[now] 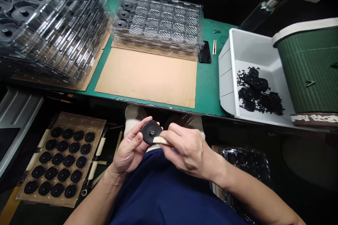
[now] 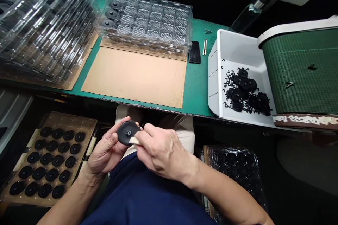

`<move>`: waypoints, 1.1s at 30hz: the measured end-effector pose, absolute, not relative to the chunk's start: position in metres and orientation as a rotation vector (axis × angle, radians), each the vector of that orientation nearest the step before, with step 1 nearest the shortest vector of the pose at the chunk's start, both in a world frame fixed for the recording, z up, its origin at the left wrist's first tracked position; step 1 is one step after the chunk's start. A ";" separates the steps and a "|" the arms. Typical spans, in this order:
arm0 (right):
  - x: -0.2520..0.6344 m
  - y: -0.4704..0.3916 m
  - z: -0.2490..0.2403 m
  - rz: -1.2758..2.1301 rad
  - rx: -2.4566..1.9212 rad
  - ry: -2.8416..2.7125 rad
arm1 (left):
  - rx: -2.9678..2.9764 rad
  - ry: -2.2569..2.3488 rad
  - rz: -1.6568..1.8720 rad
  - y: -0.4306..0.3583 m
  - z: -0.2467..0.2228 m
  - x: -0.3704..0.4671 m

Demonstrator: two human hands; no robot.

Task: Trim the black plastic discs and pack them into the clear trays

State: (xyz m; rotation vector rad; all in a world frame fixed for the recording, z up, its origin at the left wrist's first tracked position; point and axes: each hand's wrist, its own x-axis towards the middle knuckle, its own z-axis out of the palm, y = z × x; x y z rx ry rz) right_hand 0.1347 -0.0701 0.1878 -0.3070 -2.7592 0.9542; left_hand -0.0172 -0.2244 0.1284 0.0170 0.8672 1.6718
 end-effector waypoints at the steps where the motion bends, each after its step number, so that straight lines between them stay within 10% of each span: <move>1: 0.135 -0.070 0.188 0.920 -0.342 -2.757 | 0.017 0.870 1.673 -0.224 0.128 -0.017; 33: 0.115 -0.066 0.183 0.495 0.026 -2.790 | -0.175 0.624 1.530 -0.220 0.117 -0.005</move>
